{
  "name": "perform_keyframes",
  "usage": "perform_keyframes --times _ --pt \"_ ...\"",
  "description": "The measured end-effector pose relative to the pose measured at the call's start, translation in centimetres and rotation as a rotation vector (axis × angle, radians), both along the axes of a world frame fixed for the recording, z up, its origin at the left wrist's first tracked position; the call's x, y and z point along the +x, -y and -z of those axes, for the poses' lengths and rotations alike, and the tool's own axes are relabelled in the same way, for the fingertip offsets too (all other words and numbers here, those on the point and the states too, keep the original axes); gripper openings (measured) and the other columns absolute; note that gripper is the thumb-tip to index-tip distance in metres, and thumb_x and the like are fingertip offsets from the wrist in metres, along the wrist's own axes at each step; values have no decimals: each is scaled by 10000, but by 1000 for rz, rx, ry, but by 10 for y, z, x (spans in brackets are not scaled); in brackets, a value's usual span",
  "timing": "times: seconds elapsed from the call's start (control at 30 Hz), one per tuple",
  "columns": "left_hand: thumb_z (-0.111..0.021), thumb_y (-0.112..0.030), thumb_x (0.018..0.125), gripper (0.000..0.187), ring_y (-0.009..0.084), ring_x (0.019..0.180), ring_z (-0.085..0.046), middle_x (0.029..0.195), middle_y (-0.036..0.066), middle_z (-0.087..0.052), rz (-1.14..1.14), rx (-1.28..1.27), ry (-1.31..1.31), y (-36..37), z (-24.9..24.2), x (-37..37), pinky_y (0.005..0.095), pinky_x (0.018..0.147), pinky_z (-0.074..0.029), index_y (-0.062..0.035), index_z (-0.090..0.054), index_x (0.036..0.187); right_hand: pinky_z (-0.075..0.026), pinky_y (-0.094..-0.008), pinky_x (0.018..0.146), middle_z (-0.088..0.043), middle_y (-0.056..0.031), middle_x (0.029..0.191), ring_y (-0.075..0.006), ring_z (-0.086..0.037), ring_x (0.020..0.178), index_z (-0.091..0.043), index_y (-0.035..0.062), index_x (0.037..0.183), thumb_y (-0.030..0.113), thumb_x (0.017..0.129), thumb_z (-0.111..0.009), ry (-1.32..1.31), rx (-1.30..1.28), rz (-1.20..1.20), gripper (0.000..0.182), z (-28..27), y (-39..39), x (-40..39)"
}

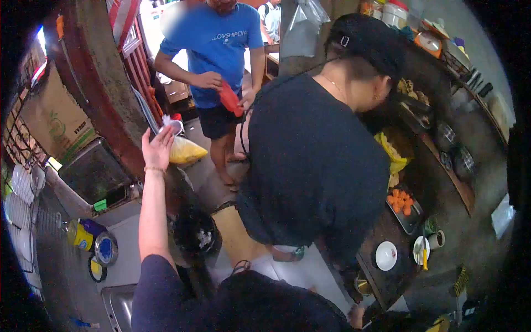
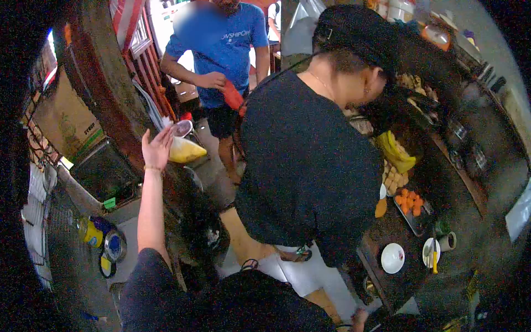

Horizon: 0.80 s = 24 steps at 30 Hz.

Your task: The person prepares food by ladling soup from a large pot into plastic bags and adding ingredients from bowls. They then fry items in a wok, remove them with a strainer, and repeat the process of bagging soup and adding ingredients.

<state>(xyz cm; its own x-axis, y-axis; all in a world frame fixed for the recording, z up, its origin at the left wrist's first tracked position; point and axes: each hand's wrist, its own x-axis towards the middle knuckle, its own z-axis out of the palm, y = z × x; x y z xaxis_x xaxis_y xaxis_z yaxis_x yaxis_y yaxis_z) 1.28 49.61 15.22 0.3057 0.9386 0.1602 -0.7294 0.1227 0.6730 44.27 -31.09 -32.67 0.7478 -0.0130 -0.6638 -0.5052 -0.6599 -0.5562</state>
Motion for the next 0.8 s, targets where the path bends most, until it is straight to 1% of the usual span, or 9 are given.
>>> perform_keyframes --times 0.03,0.1,0.23,0.3,0.33,0.47,0.6,0.7,0.8 --pt "-370 -457 837 649 244 1118 -431 1190 180 -475 -13 40 -18 -11 -15 8 303 972 -296 112 -440 1141 -441 -372 509 -593 -76 737 -224 -553 562 -577 52 839 312 821 -498 53 -6 221 272 -9 19 -7" --pt "-368 -460 837 653 247 1094 -450 1175 183 -485 17 65 -5 -39 -36 20 296 948 -317 111 -430 1149 -440 -375 539 -595 -99 755 -238 -557 598 -584 55 825 311 828 -489 85 -93 255 273 -23 27 -21" --pt "-369 -447 839 659 262 1143 -412 1198 203 -458 23 77 3 -80 -72 44 310 966 -307 131 -403 1156 -439 -379 599 -597 -145 789 -267 -566 670 -600 61 798 311 843 -470 99 -225 0 285 -8 7 -53" --pt "-381 -445 834 670 259 1157 -396 1203 219 -446 71 129 -19 -100 -84 51 309 979 -293 140 -388 1161 -438 -381 630 -598 -168 806 -282 -570 705 -607 64 784 311 851 -461 241 -361 -543 295 41 -4 -56" --pt "-402 -448 825 683 259 1149 -400 1206 207 -443 85 142 -32 -107 -88 51 320 972 -310 138 -374 1174 -437 -383 645 -599 -179 815 -289 -572 723 -611 66 777 311 854 -456 607 -445 -1178 300 116 15 -37" --pt "-427 -435 816 667 268 1121 -424 1185 203 -461 131 194 -45 -159 -94 65 330 941 -348 130 -383 1168 -439 -381 628 -593 -165 797 -276 -566 705 -606 57 789 337 854 -437 72 -71 -636 334 58 -131 -97" --pt "-430 -432 813 586 262 1055 -478 1144 192 -500 53 134 -154 -181 -98 90 305 885 -378 82 -474 1091 -440 -380 611 -588 -152 779 -263 -559 687 -600 48 801 364 855 -419 -42 84 -551 369 9 -206 -121" --pt "-398 -488 813 612 225 1043 -469 1106 149 -532 88 89 -199 -227 -71 90 291 910 -319 68 -526 1034 -441 -379 598 -584 -141 766 -253 -554 674 -596 41 810 385 855 -405 -40 101 -506 396 -11 -219 -124" --pt "-363 -466 838 580 221 1067 -470 1127 146 -529 89 79 -196 -233 -39 92 308 921 -336 54 -520 1040 -442 -378 585 -579 -131 752 -244 -549 660 -592 34 819 405 855 -391 -39 88 -407 423 -13 -223 -121"
